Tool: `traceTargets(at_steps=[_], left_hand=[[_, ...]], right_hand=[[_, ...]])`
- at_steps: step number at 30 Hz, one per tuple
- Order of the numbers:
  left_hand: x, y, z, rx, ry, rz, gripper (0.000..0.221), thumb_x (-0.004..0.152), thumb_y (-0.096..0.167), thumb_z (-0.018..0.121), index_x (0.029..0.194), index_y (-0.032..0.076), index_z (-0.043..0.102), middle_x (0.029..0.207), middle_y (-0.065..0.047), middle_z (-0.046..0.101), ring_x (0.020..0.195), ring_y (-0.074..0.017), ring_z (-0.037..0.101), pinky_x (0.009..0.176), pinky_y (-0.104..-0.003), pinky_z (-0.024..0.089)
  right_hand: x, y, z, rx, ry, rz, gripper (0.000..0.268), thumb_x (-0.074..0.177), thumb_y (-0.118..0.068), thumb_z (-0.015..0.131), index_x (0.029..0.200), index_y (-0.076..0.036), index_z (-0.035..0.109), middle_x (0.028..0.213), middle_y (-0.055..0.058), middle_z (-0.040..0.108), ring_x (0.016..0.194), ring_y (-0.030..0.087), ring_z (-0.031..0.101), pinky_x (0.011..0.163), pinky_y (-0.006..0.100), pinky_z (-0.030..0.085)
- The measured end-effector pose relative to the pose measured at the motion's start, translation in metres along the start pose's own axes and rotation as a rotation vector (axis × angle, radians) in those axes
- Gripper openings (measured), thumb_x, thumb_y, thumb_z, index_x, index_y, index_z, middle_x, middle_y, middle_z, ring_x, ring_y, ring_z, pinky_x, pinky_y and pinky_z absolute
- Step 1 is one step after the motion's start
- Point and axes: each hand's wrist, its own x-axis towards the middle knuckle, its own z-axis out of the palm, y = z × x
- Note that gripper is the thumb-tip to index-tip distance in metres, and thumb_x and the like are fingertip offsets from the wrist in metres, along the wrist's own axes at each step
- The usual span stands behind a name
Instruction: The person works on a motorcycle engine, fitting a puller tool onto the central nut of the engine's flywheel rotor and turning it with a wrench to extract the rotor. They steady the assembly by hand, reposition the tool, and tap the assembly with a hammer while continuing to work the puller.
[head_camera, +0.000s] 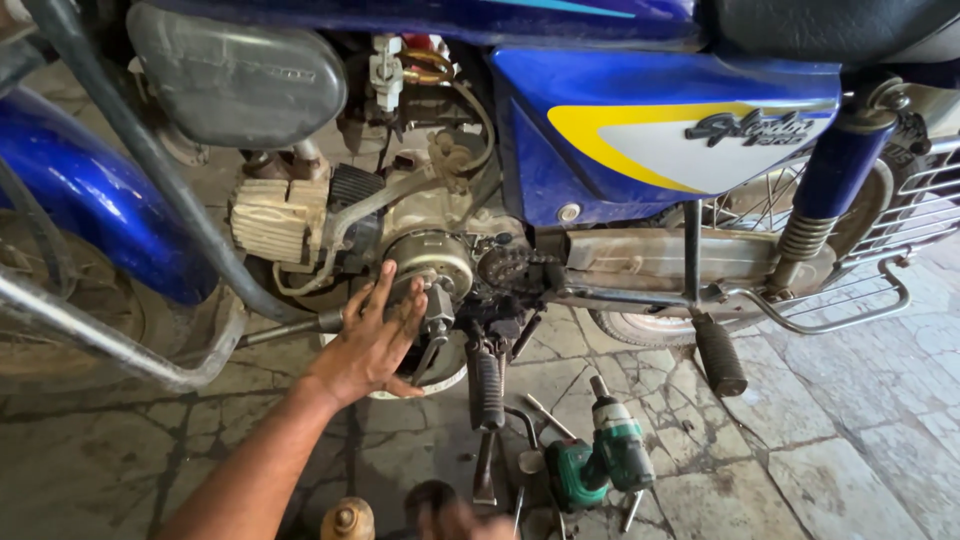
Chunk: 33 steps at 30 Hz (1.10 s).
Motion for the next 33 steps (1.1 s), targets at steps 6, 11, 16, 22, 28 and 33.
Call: traceTargets(at_steps=[6,11,16,22,28,33], left_hand=[[0.004,0.007,-0.012,-0.062,-0.101,-0.073,0.154,0.051,0.080,0.075,0.153,0.004,-0.011,0.165,-0.023,0.005,0.148,-0.0540,-0.003,0.115,-0.067,0.013],[0.009,0.016,-0.032,-0.012,-0.185,-0.123,0.150,0.057,0.077,0.076,0.156,-0.002,-0.005,0.166,-0.023,0.005,0.151,-0.0520,-0.005,0.118,-0.064,0.011],[0.028,0.026,-0.061,0.067,-0.578,-0.242,0.145,0.066,0.076,0.075,0.156,-0.006,-0.003,0.168,-0.022,-0.001,0.152,-0.0503,-0.010,0.122,-0.062,0.004],[0.015,0.017,-0.042,0.078,-0.466,-0.196,0.145,0.064,0.071,0.077,0.158,-0.002,-0.005,0.170,-0.020,0.002,0.154,-0.0490,-0.009,0.123,-0.059,0.007],[0.011,0.011,-0.027,-0.118,-0.214,-0.179,0.143,0.068,0.072,0.076,0.158,0.011,-0.017,0.171,-0.016,0.003,0.150,-0.0447,-0.008,0.119,-0.060,0.005],[0.010,0.010,-0.015,-0.098,-0.161,-0.205,0.133,0.072,0.072,0.069,0.154,0.015,-0.019,0.168,-0.012,0.002,0.152,-0.0396,-0.005,0.122,-0.058,0.006]], right_hand=[[0.236,-0.159,-0.154,0.145,0.077,0.083,0.038,0.086,-0.036,0.080,0.079,-0.003,0.061,0.059,0.014,0.065,0.049,0.033,0.065,0.046,0.043,0.049],[0.260,-0.135,-0.122,0.066,-0.119,-0.262,0.023,0.098,-0.027,0.064,0.090,-0.005,0.066,0.070,0.019,0.067,0.066,0.041,0.066,0.063,0.051,0.052],[0.271,-0.140,-0.123,-0.036,-0.112,-0.121,0.034,0.087,-0.033,0.073,0.075,-0.001,0.067,0.071,0.024,0.066,0.069,0.043,0.067,0.065,0.052,0.056],[0.275,-0.131,-0.127,-0.104,-0.169,-0.111,0.030,0.091,-0.030,0.067,0.078,-0.003,0.069,0.069,0.022,0.068,0.067,0.044,0.067,0.067,0.055,0.055],[0.298,-0.116,-0.131,-0.317,-0.224,-0.329,0.020,0.084,-0.018,0.059,0.069,-0.007,0.067,0.067,0.016,0.066,0.064,0.036,0.068,0.063,0.050,0.057],[0.310,-0.131,-0.161,-0.254,-0.096,-0.413,0.030,0.091,-0.024,0.063,0.066,-0.006,0.066,0.066,0.016,0.067,0.064,0.040,0.067,0.062,0.052,0.054]])
